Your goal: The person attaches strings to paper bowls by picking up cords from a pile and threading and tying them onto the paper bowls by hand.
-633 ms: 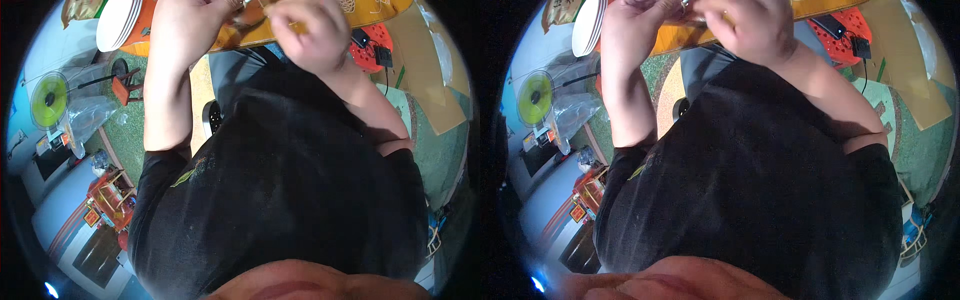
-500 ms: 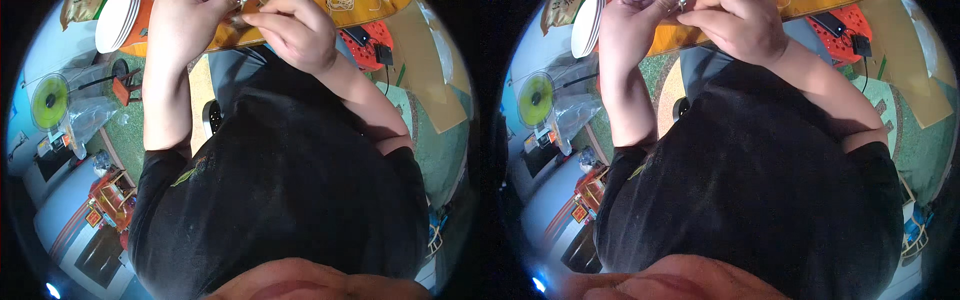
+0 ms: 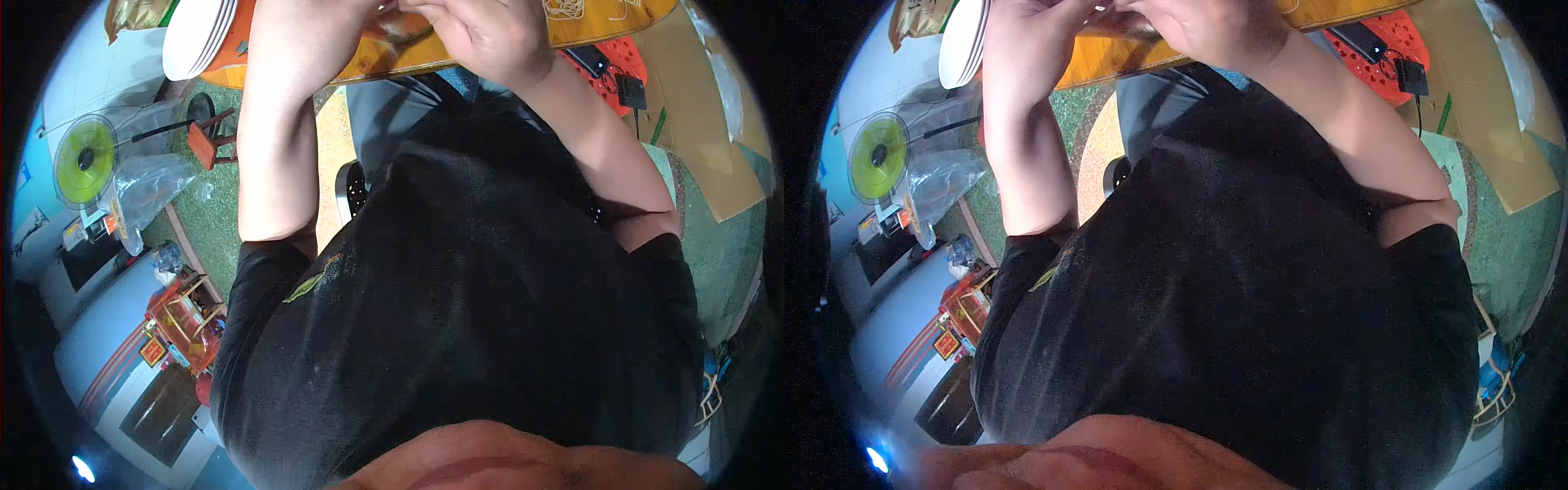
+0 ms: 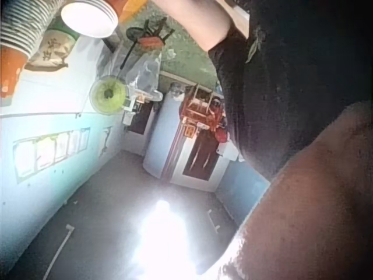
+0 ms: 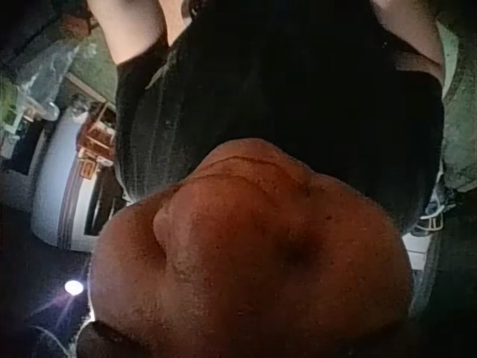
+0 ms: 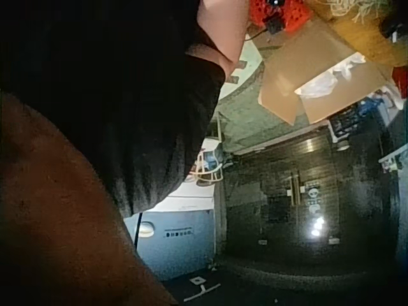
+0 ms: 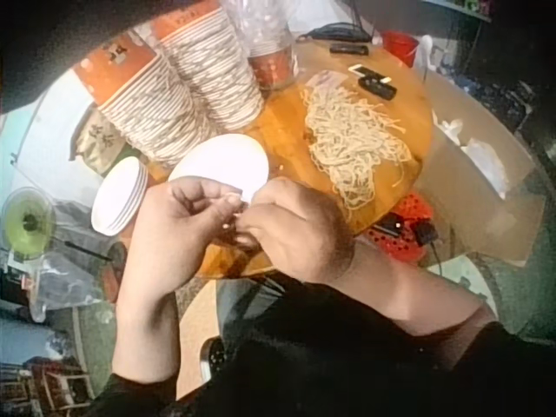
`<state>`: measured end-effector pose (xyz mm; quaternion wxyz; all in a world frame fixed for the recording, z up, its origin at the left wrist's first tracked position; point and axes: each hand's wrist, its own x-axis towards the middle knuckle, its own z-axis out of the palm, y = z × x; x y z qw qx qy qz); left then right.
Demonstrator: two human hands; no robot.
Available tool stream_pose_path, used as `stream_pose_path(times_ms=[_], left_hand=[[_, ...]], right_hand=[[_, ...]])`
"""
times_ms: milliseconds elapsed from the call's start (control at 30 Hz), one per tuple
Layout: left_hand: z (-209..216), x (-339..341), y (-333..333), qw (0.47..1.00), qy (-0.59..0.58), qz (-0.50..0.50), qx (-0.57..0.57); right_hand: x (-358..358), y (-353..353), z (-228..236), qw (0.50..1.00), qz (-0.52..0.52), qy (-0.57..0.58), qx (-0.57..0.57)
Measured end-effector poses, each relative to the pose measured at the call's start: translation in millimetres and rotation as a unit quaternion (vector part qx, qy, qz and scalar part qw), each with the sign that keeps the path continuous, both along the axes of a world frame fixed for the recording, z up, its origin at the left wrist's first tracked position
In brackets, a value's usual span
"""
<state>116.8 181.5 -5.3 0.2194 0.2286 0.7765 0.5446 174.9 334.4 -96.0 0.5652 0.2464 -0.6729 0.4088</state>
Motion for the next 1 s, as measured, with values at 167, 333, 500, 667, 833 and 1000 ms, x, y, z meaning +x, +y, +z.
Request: stream_pose_path(times_ms=[167,333,500,667,833,1000], left_hand=[[-1.5,-0.8,1.4,1.000,-0.008,-0.010,0.013],[-3.4,-4.3,1.3,0.999,-0.017,-0.006,0.049],[-4.2,-4.7,-4.9,0.994,-0.017,-0.043,0.096],[-3.9,-7.7,-5.9,0.991,-0.035,-0.068,0.112],[6.8,-9.1,6.0,0.996,-0.055,-0.058,0.042],[-8.5,-29.1,13.9,0.856,-0.345,-0.211,0.323]], right_hand=[[22.2,-8.5,9.4,0.979,0.040,-0.186,-0.068],[13.4,-23.7,-3.8,0.971,0.010,-0.165,-0.171],[19.5,-29.2,-8.4,0.922,0.026,-0.277,-0.267],[18.3,-30.3,-13.8,0.873,0.123,-0.313,-0.352],[22.1,-31.1,-10.7,0.842,0.177,-0.323,-0.395],[21.7,-33.5,-15.7,0.933,0.051,-0.261,-0.242]])
